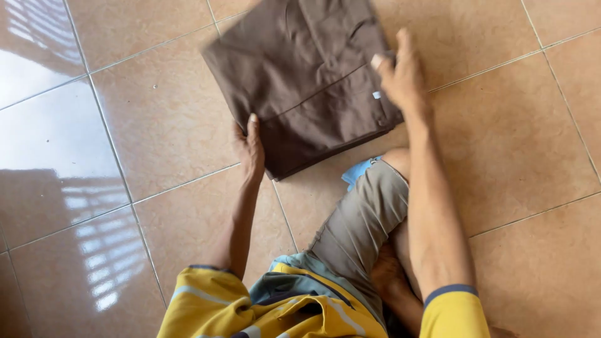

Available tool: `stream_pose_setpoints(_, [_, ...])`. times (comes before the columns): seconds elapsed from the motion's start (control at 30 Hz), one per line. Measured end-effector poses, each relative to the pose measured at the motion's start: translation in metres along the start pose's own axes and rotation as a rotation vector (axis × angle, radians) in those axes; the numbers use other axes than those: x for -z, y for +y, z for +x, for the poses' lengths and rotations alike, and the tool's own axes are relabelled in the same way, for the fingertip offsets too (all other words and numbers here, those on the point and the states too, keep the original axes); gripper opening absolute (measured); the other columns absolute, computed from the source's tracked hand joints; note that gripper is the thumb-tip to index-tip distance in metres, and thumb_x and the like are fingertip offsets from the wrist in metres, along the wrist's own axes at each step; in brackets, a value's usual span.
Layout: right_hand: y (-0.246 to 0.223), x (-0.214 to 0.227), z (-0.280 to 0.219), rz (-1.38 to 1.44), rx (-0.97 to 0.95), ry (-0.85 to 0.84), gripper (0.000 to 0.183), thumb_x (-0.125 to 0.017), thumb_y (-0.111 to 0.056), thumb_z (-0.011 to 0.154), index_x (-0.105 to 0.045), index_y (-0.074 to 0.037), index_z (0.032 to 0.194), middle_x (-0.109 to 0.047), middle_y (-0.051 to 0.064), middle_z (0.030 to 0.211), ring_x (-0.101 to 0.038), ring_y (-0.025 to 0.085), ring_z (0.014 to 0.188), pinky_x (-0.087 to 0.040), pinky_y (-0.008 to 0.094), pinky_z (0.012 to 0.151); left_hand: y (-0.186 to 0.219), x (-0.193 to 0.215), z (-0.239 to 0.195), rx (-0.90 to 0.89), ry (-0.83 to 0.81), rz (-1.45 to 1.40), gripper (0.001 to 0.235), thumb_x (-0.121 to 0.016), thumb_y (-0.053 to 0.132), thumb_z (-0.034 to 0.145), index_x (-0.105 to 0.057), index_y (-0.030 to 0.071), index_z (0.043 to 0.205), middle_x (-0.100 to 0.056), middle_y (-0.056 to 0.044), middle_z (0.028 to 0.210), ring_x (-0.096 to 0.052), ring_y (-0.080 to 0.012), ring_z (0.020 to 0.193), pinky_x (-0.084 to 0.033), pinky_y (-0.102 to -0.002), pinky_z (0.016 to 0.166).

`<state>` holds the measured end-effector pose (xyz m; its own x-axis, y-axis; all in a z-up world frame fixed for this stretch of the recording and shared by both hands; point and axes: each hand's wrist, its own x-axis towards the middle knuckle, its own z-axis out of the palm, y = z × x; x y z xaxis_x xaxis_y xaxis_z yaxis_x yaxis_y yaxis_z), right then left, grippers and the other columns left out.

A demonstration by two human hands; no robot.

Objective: The person sits cross-legged on a tiled floor and folds brown trousers by hand. They unfold a pair, align the legs, fold the garment in half, then fold it again into a compact rectangle before placing it on a stack to the left. The process is repeated with another pair.

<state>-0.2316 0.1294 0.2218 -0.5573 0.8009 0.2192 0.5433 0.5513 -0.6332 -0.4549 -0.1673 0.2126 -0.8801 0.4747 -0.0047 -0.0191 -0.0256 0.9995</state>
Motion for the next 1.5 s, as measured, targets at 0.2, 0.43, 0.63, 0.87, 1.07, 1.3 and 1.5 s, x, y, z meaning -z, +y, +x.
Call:
stream_pose_setpoints(0.2, [-0.040,-0.026,-0.041,-0.530,0.054,0.158,0.078,-0.084,-0.015,0.104,-0.034,-0.010,0.164,-0.023,0.019,0.166,-0.048,0.041,0.140,-0.049,0.056,0.103,-0.037,-0.003,-0.003,-0.160,0.190,0.664,0.080,-0.070,0.026,0.099,-0.023,-0.001,0.157,-0.039,-0.028,0.156,-0.038,-0.0429,0.148,-0.032,-0.050,0.122])
stream_pose_setpoints(0.43, [-0.021,-0.045,-0.040,-0.550,0.077,0.109,0.051,-0.051,-0.043,0.117,-0.044,-0.013,0.158,-0.045,0.018,0.158,-0.057,0.040,0.134,-0.054,0.056,0.089,-0.068,-0.022,-0.001,-0.361,-0.087,1.082,0.062,-0.031,0.053,0.112,-0.034,0.020,0.164,-0.017,-0.015,0.173,-0.010,-0.0386,0.161,-0.005,-0.065,0.126])
stream_pose_setpoints(0.63, [-0.033,-0.023,-0.043,-0.514,0.084,0.311,0.048,-0.070,-0.036,0.107,-0.054,-0.014,0.147,-0.055,0.015,0.147,-0.068,0.037,0.115,-0.057,0.049,0.089,-0.076,-0.025,-0.005,-0.667,-0.023,1.026,0.058,-0.034,0.048,0.115,-0.040,0.014,0.162,-0.019,-0.019,0.171,-0.018,-0.0443,0.160,-0.016,-0.061,0.130])
stream_pose_setpoints(0.87, [-0.001,-0.020,-0.071,-0.560,-0.055,0.249,0.069,-0.064,-0.063,0.106,-0.038,-0.023,0.156,-0.033,0.016,0.159,-0.047,0.038,0.139,-0.044,0.064,0.103,-0.047,-0.029,-0.024,-0.467,-0.087,1.158,0.058,-0.052,0.040,0.114,-0.036,0.017,0.164,-0.014,-0.019,0.171,-0.007,-0.0412,0.158,-0.002,-0.076,0.118])
stream_pose_setpoints(1.07, [0.020,0.056,-0.164,-0.586,-0.402,0.334,0.071,-0.058,-0.061,0.106,-0.030,-0.028,0.163,-0.029,0.010,0.168,-0.043,0.034,0.153,-0.038,0.066,0.117,0.000,-0.080,-0.089,-0.631,-0.341,0.875,0.067,-0.062,0.045,0.111,-0.037,0.012,0.164,-0.019,-0.025,0.168,-0.013,-0.0455,0.156,-0.006,-0.077,0.117])
stream_pose_setpoints(1.3, [0.096,0.153,-0.371,-0.551,-0.715,0.521,0.069,-0.060,-0.055,0.105,-0.041,-0.013,0.155,-0.033,0.019,0.164,-0.036,0.039,0.152,-0.037,0.064,0.111,0.015,-0.209,-0.192,-0.773,-0.940,0.666,0.079,-0.057,0.060,0.105,-0.040,0.006,0.160,-0.029,-0.028,0.165,-0.021,-0.0473,0.154,-0.012,-0.072,0.117])
stream_pose_setpoints(1.5, [0.109,0.200,-0.590,-0.582,-1.073,0.761,0.079,-0.051,-0.062,0.111,-0.013,-0.023,0.169,-0.009,0.010,0.176,-0.019,0.034,0.164,-0.027,0.070,0.122,0.040,-0.292,-0.348,-0.900,-1.435,0.467,0.079,-0.067,0.052,0.102,-0.041,0.006,0.160,-0.030,-0.028,0.165,-0.020,-0.0422,0.155,-0.007,-0.078,0.113])
